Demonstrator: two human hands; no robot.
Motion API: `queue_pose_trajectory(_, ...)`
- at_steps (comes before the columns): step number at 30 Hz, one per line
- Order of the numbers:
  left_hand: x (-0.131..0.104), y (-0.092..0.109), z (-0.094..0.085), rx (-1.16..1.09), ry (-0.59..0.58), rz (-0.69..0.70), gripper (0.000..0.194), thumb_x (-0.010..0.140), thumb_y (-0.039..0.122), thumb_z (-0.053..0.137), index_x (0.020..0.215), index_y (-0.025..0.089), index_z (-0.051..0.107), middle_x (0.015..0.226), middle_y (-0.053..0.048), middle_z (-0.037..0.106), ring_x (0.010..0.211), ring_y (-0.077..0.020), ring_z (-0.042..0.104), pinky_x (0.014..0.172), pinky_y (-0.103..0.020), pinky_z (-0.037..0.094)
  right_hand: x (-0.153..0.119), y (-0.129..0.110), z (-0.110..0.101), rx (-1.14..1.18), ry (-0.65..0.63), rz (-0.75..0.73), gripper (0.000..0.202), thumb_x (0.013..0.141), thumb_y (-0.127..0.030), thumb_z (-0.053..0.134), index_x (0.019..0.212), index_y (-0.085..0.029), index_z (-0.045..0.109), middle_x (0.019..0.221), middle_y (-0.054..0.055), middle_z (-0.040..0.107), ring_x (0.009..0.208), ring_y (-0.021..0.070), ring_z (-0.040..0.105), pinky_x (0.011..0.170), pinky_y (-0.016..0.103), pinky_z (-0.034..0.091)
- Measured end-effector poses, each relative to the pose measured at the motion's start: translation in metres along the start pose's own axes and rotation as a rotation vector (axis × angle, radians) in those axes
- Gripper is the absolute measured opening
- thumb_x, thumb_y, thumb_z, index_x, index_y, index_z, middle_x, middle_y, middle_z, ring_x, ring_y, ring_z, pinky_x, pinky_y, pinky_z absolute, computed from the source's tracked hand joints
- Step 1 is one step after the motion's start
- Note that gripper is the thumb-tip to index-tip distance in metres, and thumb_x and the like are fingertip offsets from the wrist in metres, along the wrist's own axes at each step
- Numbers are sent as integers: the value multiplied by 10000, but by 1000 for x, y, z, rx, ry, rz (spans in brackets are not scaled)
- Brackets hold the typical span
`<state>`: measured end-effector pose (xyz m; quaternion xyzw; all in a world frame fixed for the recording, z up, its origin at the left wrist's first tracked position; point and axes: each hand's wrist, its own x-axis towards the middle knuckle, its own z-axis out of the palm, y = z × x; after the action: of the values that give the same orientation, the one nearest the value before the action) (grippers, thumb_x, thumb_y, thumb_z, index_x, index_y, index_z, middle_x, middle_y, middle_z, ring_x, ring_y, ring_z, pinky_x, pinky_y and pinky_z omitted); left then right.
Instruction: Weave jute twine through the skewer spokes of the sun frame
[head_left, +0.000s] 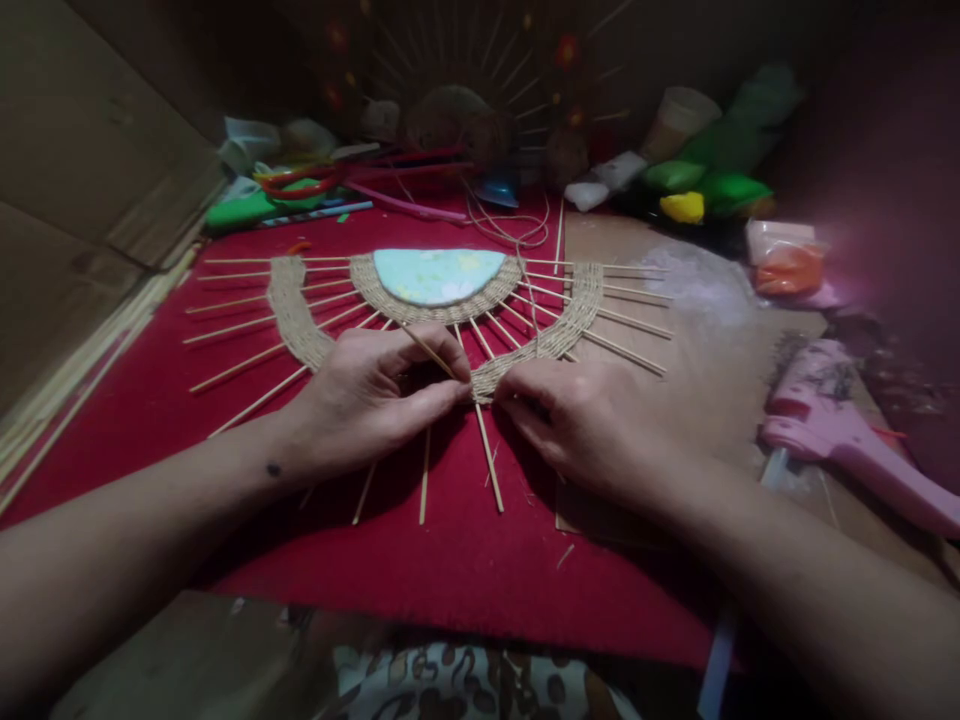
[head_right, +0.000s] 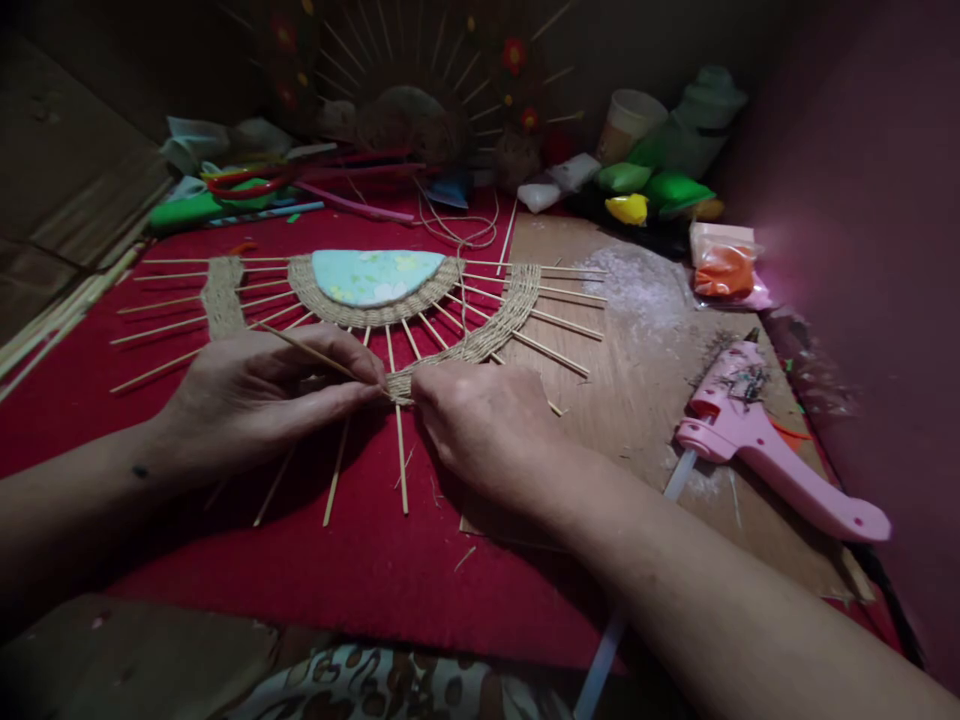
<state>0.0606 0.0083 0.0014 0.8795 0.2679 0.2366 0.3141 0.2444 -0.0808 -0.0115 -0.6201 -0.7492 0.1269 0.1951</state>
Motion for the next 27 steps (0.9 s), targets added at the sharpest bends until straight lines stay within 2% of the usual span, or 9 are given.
queue_pose_trajectory(11, 2, -5, -2, 154, -71, 117, 103, 835, 230, 561, 851, 167, 640, 723, -17, 691, 619, -116, 618, 599, -241, 492, 0, 0, -1, 35, 17, -27, 190, 890, -180, 513, 911, -199, 700, 869, 22, 721, 727, 138, 611, 635, 251, 367)
queue_pose_trajectory(23, 2, -4, -1, 154, -90, 111, 113, 839, 234, 548, 869, 163, 631, 750, -26, 694, 658, -128, 630, 635, -252, 512, -1, 2, 1, 113, 70, -75, 255, 881, -168, 530, 1022, -256, 723, 957, -4, 734, 759, 129, 636, 648, 243, 401)
queue_pose_trajectory(27, 3, -5, -1, 162, -93, 104, 110, 833, 238, 554, 873, 167, 628, 739, -17, 691, 646, -123, 622, 627, -243, 506, -2, 1, 1, 92, 74, -99, 225, 874, -204, 547, 983, -251, 737, 914, 5, 738, 725, 129, 629, 619, 239, 386)
